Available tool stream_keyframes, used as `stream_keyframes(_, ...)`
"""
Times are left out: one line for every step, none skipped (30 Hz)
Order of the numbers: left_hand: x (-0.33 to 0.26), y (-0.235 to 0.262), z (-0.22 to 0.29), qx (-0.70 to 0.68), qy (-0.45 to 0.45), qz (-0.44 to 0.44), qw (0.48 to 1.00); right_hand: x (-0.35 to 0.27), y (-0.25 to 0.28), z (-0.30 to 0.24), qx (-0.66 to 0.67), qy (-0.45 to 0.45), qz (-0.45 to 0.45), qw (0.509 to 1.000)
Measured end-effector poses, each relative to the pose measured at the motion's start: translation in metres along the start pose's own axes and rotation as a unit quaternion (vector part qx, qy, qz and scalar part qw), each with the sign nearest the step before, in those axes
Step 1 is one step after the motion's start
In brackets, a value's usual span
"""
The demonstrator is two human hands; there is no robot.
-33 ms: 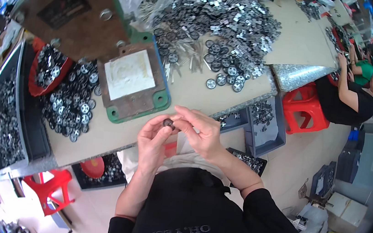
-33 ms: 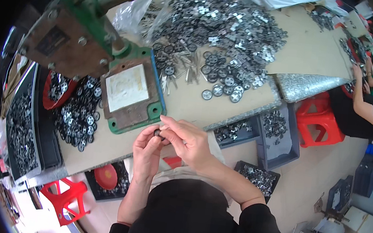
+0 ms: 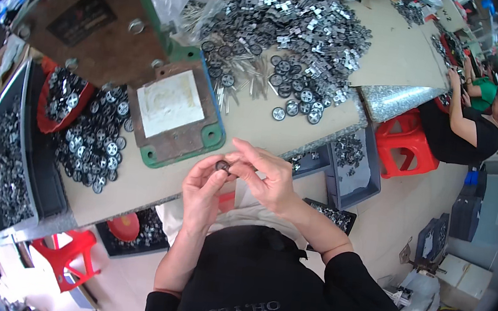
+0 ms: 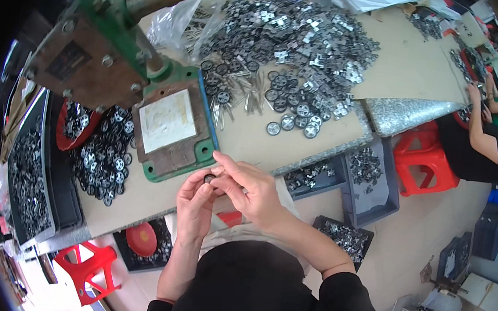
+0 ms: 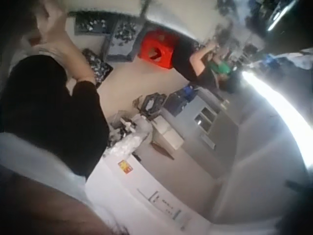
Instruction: The person assembles small metal components and plastic parts using a manual press.
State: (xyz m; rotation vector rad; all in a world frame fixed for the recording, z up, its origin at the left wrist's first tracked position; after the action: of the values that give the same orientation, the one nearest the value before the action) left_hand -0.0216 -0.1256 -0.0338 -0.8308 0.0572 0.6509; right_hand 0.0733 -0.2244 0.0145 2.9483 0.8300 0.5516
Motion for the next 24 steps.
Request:
stream_keyframes(0.002,0.001,-0.001,-0.016,0.011,-0.007,1.000,0.005,0.006,-0.002,-0.007,0.006,0.007,1.000)
stream_keyframes(0.004,0.001,0.001,-0.018,0.013,-0.017,1.000,0.015,0.016,-0.004,-0.057,0.001,0.003,0.998)
stream_keyframes(0.004,0.000,0.002,-0.024,0.027,-0.016,0.999,0.025,0.028,-0.004,-0.107,-0.004,-0.002,0.994)
stream_keyframes(0.004,-0.002,0.003,-0.031,0.043,-0.015,0.998,0.041,0.045,0.007,-0.167,0.003,0.011,0.986)
stream_keyframes(0.004,-0.003,0.004,-0.032,0.045,-0.022,0.998,0.060,0.064,0.022,-0.226,0.009,0.023,0.974)
stream_keyframes(0.003,-0.002,0.005,-0.027,0.044,-0.025,0.998,0.082,0.082,0.029,-0.307,0.022,0.055,0.950)
stream_keyframes(0.003,-0.001,0.005,-0.022,0.044,-0.028,0.998,0.100,0.098,0.034,-0.386,0.035,0.087,0.918)
stream_keyframes(0.005,0.002,0.005,-0.022,0.046,-0.026,0.998,0.115,0.108,0.042,-0.435,0.044,0.107,0.893)
stream_keyframes(0.005,0.002,0.004,-0.020,0.048,-0.028,0.998,0.126,0.117,0.045,-0.484,0.054,0.130,0.863)
stream_keyframes(0.005,0.001,0.005,-0.018,0.049,-0.029,0.998,0.132,0.125,0.052,-0.485,0.054,0.132,0.863)
stream_keyframes(0.005,0.000,0.005,-0.018,0.050,-0.030,0.998,0.135,0.131,0.060,-0.525,0.061,0.110,0.842)
stream_keyframes(0.005,-0.001,0.006,-0.024,0.056,-0.028,0.998,0.139,0.132,0.063,-0.561,0.069,0.086,0.820)
stream_keyframes(0.005,-0.001,0.006,-0.030,0.062,-0.025,0.997,0.142,0.136,0.064,-0.560,0.068,0.084,0.821)
stream_keyframes(0.005,-0.002,0.006,-0.029,0.063,-0.023,0.997,0.145,0.140,0.064,-0.557,0.056,0.059,0.827)
stream_keyframes(0.006,-0.002,0.006,-0.029,0.065,-0.027,0.997,0.148,0.143,0.064,-0.552,0.045,0.033,0.832)
stream_keyframes(0.006,-0.002,0.006,-0.028,0.067,-0.031,0.997,0.151,0.146,0.062,-0.517,0.067,0.040,0.853)
stream_keyframes(0.005,-0.002,0.006,-0.027,0.067,-0.027,0.997,0.151,0.149,0.060,-0.485,0.044,0.058,0.872)
stream_keyframes(0.005,0.000,0.006,-0.027,0.065,-0.027,0.997,0.150,0.144,0.052,-0.420,0.025,0.069,0.905)
stream_keyframes(0.006,0.000,0.006,-0.027,0.063,-0.029,0.997,0.144,0.139,0.041,-0.354,0.005,0.080,0.932)
stream_keyframes(0.006,-0.001,0.007,-0.027,0.061,-0.023,0.998,0.135,0.132,0.032,-0.351,0.004,0.075,0.933)
stream_keyframes(0.006,-0.003,0.009,-0.022,0.061,-0.027,0.998,0.122,0.126,0.027,-0.162,-0.075,0.072,0.981)
stream_keyframes(0.005,-0.003,0.009,-0.015,0.061,-0.027,0.998,0.108,0.116,0.026,0.036,-0.155,0.064,0.985)
stream_keyframes(0.005,-0.004,0.009,-0.015,0.061,-0.019,0.998,0.093,0.107,0.020,0.039,-0.161,0.059,0.984)
stream_keyframes(0.005,-0.005,0.008,0.001,0.055,-0.026,0.998,0.077,0.093,0.016,0.123,-0.207,0.055,0.969)
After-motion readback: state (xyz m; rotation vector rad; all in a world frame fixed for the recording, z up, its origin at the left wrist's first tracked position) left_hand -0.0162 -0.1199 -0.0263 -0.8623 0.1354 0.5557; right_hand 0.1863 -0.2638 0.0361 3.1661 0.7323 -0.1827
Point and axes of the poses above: each hand's wrist, its own x-axis towards the middle knuckle, its own y-axis out of the back of the hand, z = x × y, the point moved 2 cm from there along x, towards the middle knuckle, and after that the axes turned 5 degrees about z, right-handed, at the moved point
